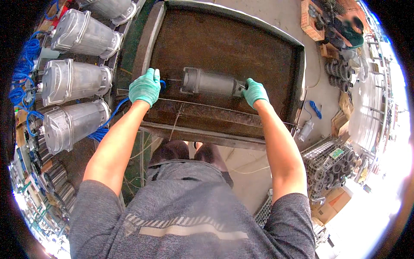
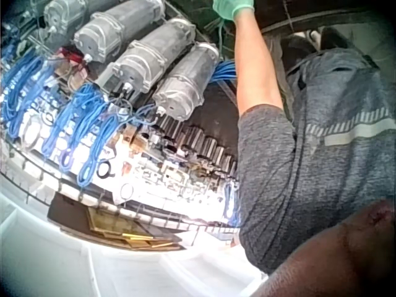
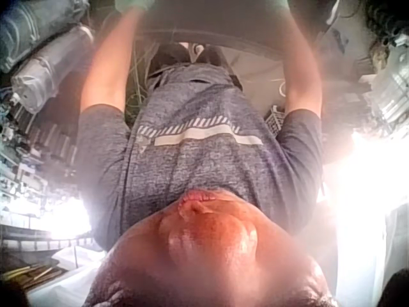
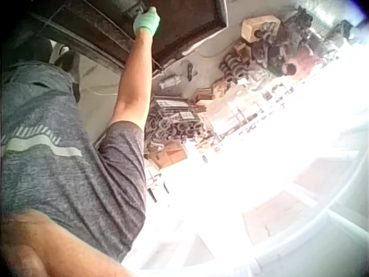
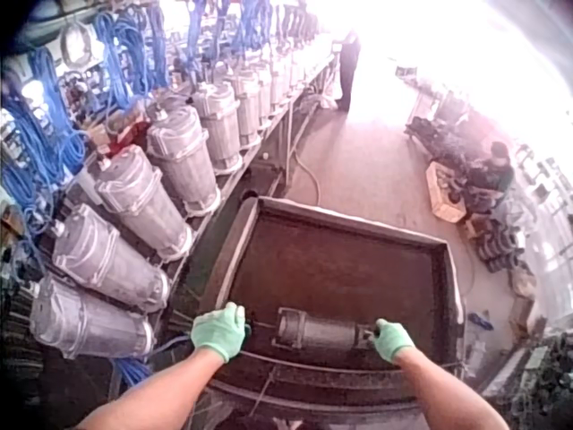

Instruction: The person picks up a pump assembly from a line, places it into a water tank, and rotates it while observing for bubbles. They then lift the pump out of the tank and place it back onto the assembly line.

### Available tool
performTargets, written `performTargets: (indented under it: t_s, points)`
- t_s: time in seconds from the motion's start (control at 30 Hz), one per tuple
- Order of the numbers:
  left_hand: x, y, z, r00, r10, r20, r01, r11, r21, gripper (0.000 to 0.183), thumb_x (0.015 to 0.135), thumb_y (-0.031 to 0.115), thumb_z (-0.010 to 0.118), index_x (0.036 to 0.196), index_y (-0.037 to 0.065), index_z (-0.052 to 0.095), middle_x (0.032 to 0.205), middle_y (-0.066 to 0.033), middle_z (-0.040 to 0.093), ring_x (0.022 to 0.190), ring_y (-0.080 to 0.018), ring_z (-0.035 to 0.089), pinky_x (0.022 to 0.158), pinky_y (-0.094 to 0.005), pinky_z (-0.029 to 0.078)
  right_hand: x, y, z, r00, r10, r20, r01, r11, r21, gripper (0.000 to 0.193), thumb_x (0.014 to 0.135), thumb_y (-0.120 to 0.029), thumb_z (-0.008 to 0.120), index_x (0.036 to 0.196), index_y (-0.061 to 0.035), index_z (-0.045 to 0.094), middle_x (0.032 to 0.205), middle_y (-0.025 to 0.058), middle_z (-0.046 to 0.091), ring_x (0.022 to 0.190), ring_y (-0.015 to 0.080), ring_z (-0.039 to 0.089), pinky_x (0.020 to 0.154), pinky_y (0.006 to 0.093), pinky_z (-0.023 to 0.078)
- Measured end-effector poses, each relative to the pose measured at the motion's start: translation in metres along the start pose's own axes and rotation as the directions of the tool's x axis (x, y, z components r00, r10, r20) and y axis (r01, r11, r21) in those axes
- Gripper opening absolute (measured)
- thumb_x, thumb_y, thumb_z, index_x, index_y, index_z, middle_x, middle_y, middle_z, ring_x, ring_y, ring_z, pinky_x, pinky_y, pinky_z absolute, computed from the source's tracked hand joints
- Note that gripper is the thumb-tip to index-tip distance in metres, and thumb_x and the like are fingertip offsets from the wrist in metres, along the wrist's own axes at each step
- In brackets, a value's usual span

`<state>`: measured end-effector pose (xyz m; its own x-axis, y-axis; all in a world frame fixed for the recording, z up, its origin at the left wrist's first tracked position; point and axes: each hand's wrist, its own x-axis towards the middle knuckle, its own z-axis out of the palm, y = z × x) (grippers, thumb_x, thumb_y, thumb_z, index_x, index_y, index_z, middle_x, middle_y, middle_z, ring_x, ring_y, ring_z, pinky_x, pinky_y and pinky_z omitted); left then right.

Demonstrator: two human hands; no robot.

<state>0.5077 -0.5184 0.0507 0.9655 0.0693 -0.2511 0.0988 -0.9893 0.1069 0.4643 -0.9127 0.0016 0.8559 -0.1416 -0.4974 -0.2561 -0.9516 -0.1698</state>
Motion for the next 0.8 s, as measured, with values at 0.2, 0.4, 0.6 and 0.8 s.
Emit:
performTargets:
  t_s: [0.2, 0.4, 0.6, 0.8]
  points:
    - [0.001, -0.001, -0.006, 0.995, 0.035, 0.098, -0.037, 0.999, 0.025, 0.057, 0.104, 0.058, 0.04, 0.09, 0.013, 0.072, 0.091, -0.0186, 0.074, 0.087, -0.039, 0.071, 0.078, -0.0518, 0.054, 0.001, -0.02, -0.007, 0.998, -0.004, 0.066, 0.021, 0.966, -0.256, 0.036, 0.091, -0.019, 0.073, 0.122, -0.0052, 0.06, 0.115, 0.0219, 0.071, 0.108, 0.0405, 0.068, 0.089, 0.0472, 0.056]
    - [-0.002, -0.002, -0.011, 0.995, 0.039, 0.089, -0.032, 0.997, -0.071, 0.058, 0.097, 0.065, 0.05, 0.092, 0.012, 0.072, 0.092, -0.0184, 0.075, 0.09, -0.0382, 0.072, 0.081, -0.0497, 0.055, 0.004, -0.021, -0.017, 0.988, -0.13, 0.089, 0.154, 0.917, -0.367, 0.033, 0.089, -0.015, 0.071, 0.118, -0.0047, 0.061, 0.116, 0.0199, 0.067, 0.116, 0.0359, 0.064, 0.095, 0.0437, 0.054]
    - [-0.005, -0.006, -0.018, 0.995, 0.04, 0.089, -0.026, 0.988, -0.153, 0.054, 0.092, 0.064, 0.059, 0.096, 0.011, 0.07, 0.091, -0.0181, 0.075, 0.092, -0.0377, 0.072, 0.082, -0.0492, 0.056, -0.008, -0.024, -0.052, 0.913, -0.397, 0.093, 0.403, 0.913, -0.056, 0.023, 0.086, -0.011, 0.074, 0.1, -0.0042, 0.057, 0.083, 0.0138, 0.059, 0.077, 0.0219, 0.053, 0.074, 0.0363, 0.049]
    - [-0.006, -0.012, -0.014, 0.997, 0.051, 0.048, -0.041, 0.981, -0.189, 0.047, 0.097, 0.057, 0.057, 0.095, 0.011, 0.067, 0.089, -0.0171, 0.074, 0.087, -0.0386, 0.071, 0.079, -0.0503, 0.055, -0.061, -0.078, -0.14, 0.916, -0.395, -0.071, 0.401, 0.893, 0.203, 0.013, 0.082, -0.007, 0.065, 0.093, -0.0011, 0.061, 0.075, 0.0168, 0.06, 0.07, 0.0124, 0.046, 0.067, 0.0324, 0.05]
